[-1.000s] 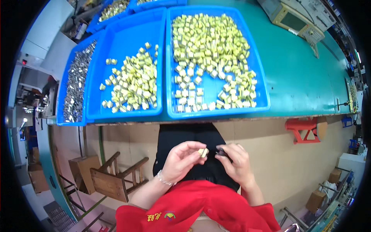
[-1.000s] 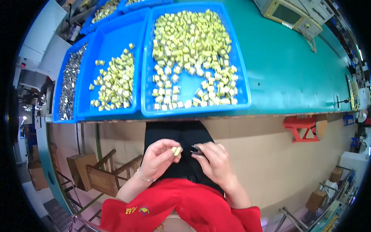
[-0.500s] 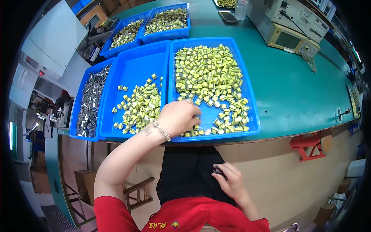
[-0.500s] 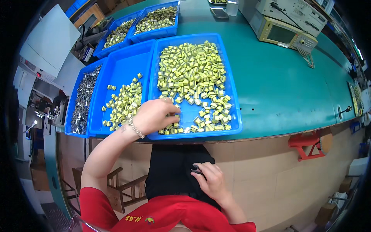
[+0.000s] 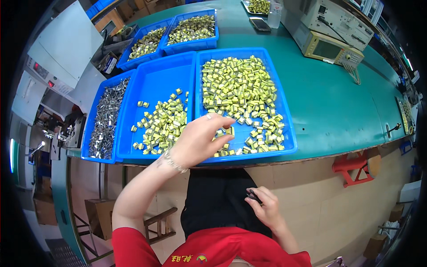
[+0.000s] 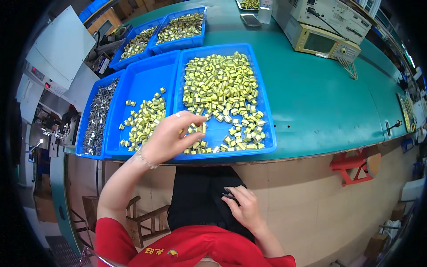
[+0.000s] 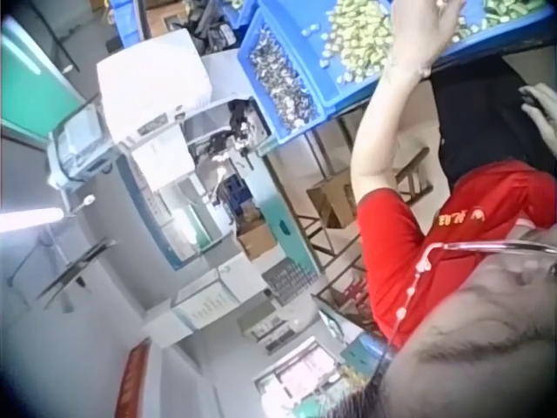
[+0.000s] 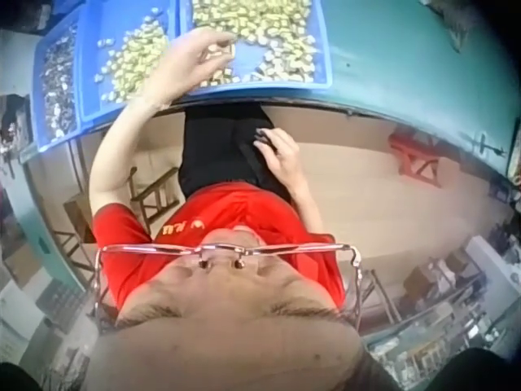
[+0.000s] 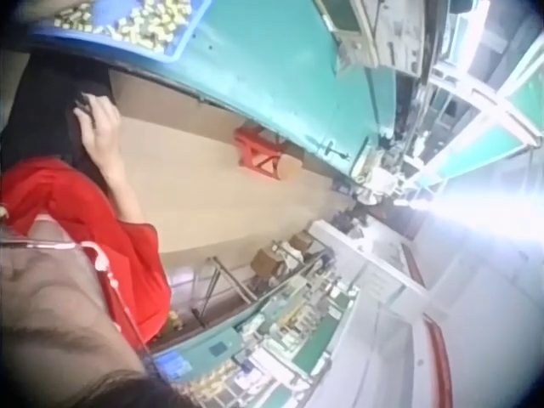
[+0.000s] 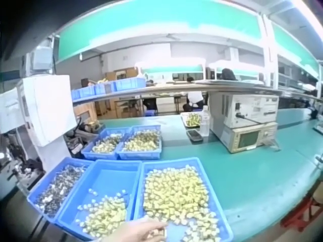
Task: The person sorts small yellow electronic components by hand at a factory workstation.
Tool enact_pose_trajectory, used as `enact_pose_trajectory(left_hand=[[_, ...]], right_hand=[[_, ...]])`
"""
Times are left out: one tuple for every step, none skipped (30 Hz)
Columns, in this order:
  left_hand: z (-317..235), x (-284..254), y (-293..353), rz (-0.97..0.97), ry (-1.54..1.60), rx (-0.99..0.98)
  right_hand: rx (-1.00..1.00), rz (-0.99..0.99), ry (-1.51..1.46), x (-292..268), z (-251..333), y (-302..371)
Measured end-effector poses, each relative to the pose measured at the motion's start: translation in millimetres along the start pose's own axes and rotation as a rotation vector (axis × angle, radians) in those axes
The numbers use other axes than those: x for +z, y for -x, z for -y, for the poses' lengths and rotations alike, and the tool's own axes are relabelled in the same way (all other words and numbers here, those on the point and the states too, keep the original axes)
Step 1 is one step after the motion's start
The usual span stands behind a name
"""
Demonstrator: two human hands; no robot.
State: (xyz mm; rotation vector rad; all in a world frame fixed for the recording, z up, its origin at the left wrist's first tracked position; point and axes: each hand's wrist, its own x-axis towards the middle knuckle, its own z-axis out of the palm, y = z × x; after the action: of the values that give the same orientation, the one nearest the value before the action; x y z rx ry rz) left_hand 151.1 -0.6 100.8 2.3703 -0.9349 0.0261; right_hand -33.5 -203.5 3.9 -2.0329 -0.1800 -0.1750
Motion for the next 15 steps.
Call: enact_pose_trajectory(left_hand=[[-13.6,-13.4,9.3,-0.002,0.222,-0.031],[-21.4,-21.7,21.7,-0.005,0.442,-0.065],[-14.7,-14.2,36.3,-0.062,0.589,0.075],[-15.1,-6.8,56.5,-0.046,0.784,0.047],[-20.8,1.6,73.2,-0.018,1.153,-0.116],[-27.2,11.0,85.2,0.004,1.521,-0.291],[-31.5,22.0,97.9,0.002,1.664,-0.298],[-31.6,36.2,110.0,-0.001,1.810,-0.305],[-29.6,52.6,122.6,-0.022,1.945,-0.362],[-27.4,68.2,130.1,-0.029,2.007,-0.363],[-28.2,81.0,136.7,-0.071,2.042,-0.388],[-30.5,91.3,140.6,-0.108,2.078,-0.413],[-30.7,98.1,143.9,-0.109,2.099,-0.422],[-31.4,104.4,147.2,-0.127,2.094,-0.450],[-33.2,109.6,149.4,-0.145,2.088,-0.478]], right_hand=[[0.014,-0.025,-0.016,0.5,-0.3,1.5],[0.007,-0.023,-0.022,1.0,1.2,2.3],[0.056,-0.052,-0.024,-0.3,3.8,3.2],[0.104,-0.074,-0.030,-1.4,8.1,4.9],[0.121,-0.068,-0.008,-2.7,8.4,3.6],[0.124,-0.066,0.006,-3.1,7.2,-0.3],[0.103,-0.062,0.015,-2.6,9.3,0.2],[0.085,-0.059,0.025,-1.4,12.4,0.3],[0.094,-0.046,0.026,-1.0,18.4,-1.4],[0.111,-0.033,0.035,2.0,20.0,-1.8],[0.141,-0.069,-0.017,6.7,21.5,-1.0],[0.172,-0.109,-0.066,9.2,21.0,0.0],[0.167,-0.091,-0.071,9.8,20.2,-1.8],[0.182,-0.083,-0.058,8.4,20.9,-3.6],[0.104,-0.046,-0.007,6.1,22.0,-5.4]])
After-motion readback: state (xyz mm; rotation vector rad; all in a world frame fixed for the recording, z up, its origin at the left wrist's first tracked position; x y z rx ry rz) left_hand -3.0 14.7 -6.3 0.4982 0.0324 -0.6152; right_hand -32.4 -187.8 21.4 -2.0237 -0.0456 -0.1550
